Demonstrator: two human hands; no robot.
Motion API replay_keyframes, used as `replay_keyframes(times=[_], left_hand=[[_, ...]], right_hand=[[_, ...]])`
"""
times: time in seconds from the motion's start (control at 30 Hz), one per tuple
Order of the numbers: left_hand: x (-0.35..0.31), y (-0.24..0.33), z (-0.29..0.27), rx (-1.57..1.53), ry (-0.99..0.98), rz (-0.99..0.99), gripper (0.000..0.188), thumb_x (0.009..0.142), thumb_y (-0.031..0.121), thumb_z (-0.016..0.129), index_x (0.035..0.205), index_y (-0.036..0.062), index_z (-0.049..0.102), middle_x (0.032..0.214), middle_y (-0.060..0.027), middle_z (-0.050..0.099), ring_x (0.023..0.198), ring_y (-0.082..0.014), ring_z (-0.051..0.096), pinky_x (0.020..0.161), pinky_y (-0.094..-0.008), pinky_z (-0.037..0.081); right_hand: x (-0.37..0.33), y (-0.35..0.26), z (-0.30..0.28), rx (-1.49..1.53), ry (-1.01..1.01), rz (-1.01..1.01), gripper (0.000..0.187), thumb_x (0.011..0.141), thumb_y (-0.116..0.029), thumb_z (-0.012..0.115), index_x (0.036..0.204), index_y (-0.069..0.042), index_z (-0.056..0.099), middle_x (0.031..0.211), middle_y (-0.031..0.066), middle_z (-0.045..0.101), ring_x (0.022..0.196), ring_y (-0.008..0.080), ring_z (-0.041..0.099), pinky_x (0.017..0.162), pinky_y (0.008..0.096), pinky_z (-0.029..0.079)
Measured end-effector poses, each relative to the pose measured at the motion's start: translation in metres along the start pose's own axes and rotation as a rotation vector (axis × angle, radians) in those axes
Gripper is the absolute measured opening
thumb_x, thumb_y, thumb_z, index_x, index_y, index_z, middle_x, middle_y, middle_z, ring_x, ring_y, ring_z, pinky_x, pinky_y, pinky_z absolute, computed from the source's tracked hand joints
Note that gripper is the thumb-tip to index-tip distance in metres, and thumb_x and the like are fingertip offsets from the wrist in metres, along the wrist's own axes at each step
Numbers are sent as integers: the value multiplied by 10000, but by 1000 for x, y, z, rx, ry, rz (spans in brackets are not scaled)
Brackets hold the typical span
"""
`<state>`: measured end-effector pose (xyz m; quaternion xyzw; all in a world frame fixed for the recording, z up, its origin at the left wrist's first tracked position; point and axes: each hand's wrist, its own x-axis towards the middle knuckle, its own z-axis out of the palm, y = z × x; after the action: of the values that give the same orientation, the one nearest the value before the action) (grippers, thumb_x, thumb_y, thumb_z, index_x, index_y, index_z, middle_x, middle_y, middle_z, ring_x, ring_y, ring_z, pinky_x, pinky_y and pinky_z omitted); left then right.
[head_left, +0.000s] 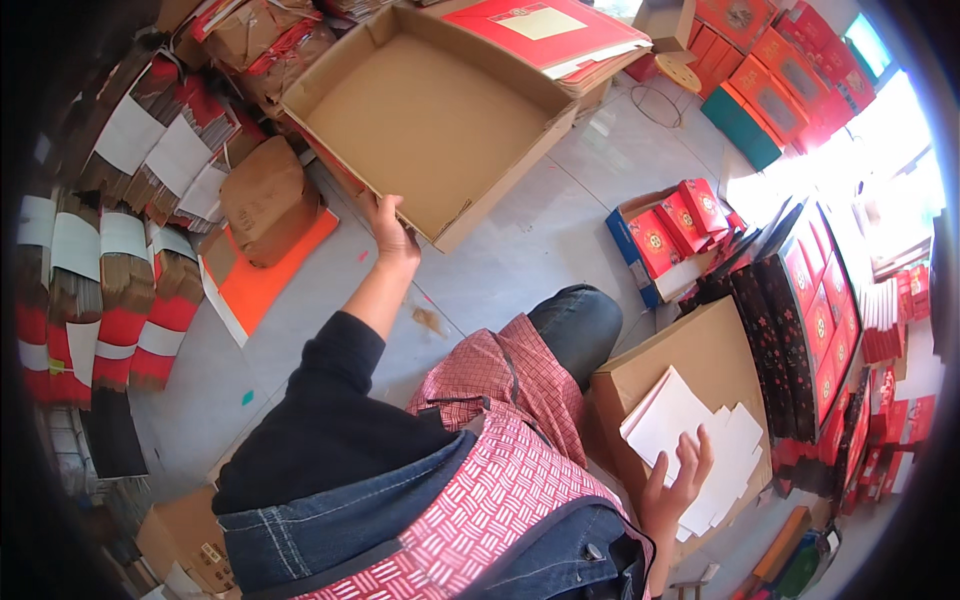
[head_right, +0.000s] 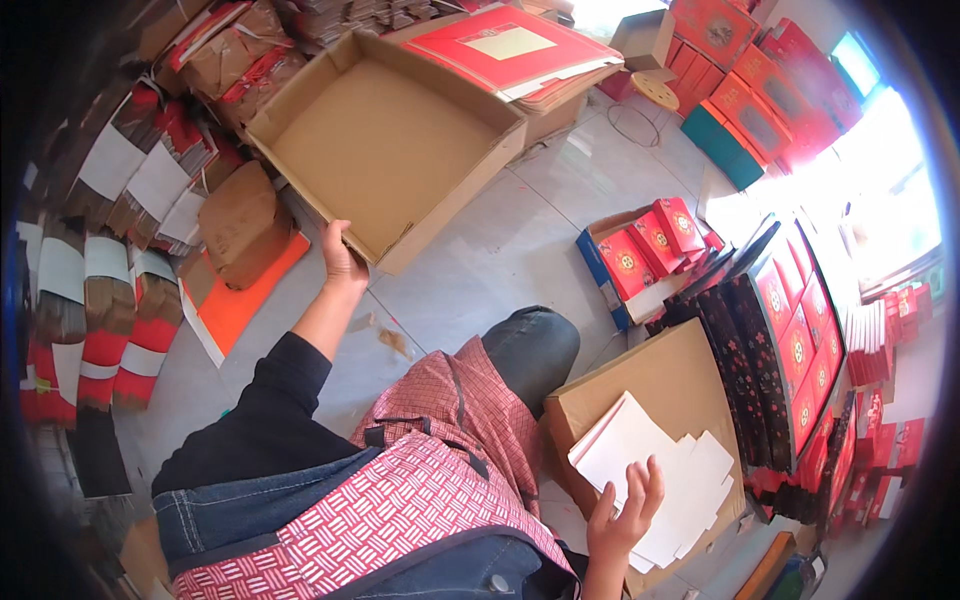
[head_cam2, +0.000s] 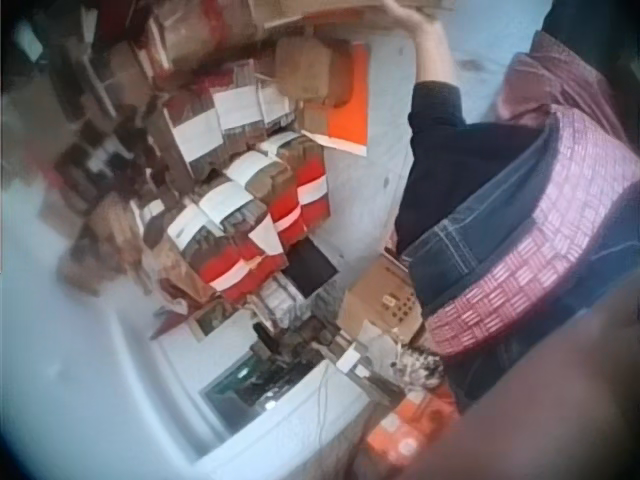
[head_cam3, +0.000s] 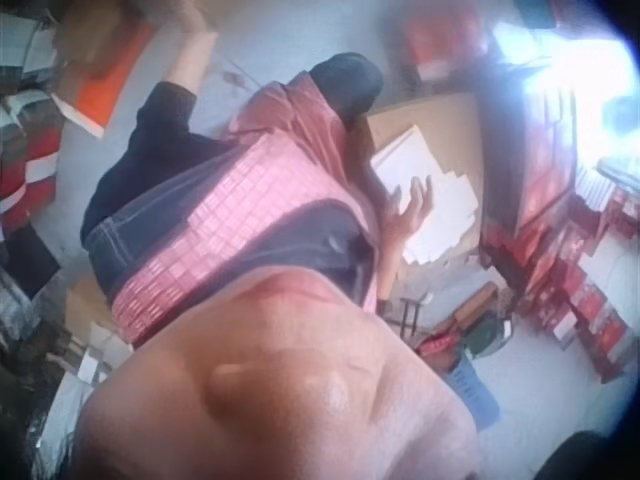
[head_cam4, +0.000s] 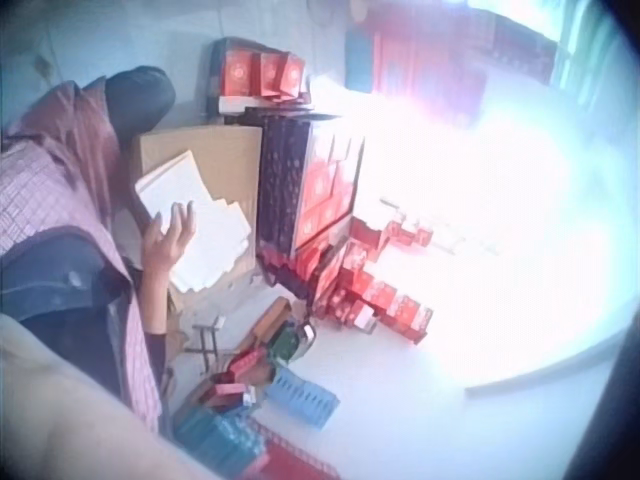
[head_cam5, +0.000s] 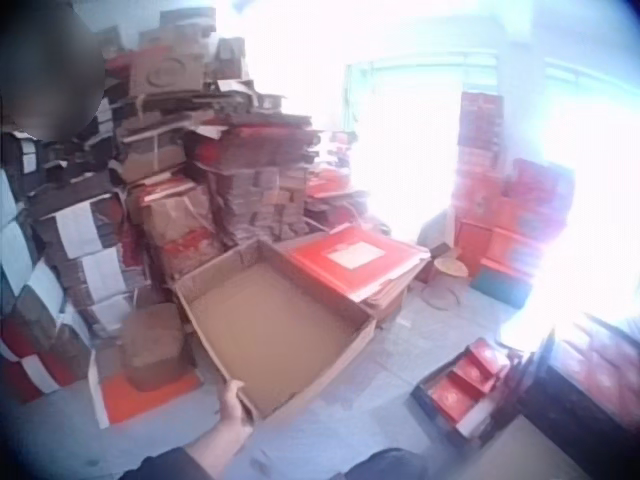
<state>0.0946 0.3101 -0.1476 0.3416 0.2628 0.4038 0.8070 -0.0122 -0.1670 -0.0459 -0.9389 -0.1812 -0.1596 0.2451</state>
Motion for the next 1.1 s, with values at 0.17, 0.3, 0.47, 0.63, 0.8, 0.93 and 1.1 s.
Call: replay_keyframes(times=[0.17,0.3,0.47,0.63,0.8,0.93,1.1], left_hand=[[37,-23,-33,-124,48,78,505,745,136,511,1245,96,451,1128,-63,499,1015,-219,516,831,-369,462],[105,-32,-74,-45,68,140,346,752,126,510,1095,85,520,1012,-70,533,932,-229,546,784,-374,479],[166,6,-76,-26,-29,-94,479,832,412,508,1208,115,498,1201,-63,521,1094,-276,492,933,-481,404],[176,-61,-158,167,254,-58,722,934,577,301,1397,25,325,1459,-120,328,1321,-305,344,1088,-426,289],[135,-301,-200,512,103,-838,566,899,238,531,1362,-2,312,1343,-208,394,1163,-366,464,1005,-495,386],[4,-386,46,1501,-1190,-164,574,777,325,689,1258,64,515,1296,-167,516,1207,-323,484,987,-390,404],[-43,-460,190,1619,-1890,405,652,801,246,652,1369,70,387,1474,-129,303,1386,-279,235,1132,-404,219]], right_hand=[[-21,-7,7,27,-3,139,332,800,64,574,1127,38,526,1314,244,420,1083,358,540,894,404,454],[-22,-6,9,24,-23,170,332,787,76,576,1114,42,527,1319,242,416,1078,355,539,891,402,452],[-36,15,16,-53,6,254,323,781,71,584,1098,22,548,1288,244,445,1127,389,508,931,422,435],[-27,13,20,-235,-86,182,354,750,-25,655,1090,-13,558,1266,215,475,1204,421,435,991,481,371],[-42,32,45,-223,-69,269,453,736,-93,672,1154,-5,518,1283,203,469,1227,425,405,1026,515,336],[-37,33,51,-293,-91,269,465,767,-221,639,1164,-13,514,1242,206,506,1184,426,450,1026,534,321],[-43,40,55,-323,-110,278,508,695,-218,702,1140,-50,522,1223,166,525,1155,388,482,1005,520,343]])
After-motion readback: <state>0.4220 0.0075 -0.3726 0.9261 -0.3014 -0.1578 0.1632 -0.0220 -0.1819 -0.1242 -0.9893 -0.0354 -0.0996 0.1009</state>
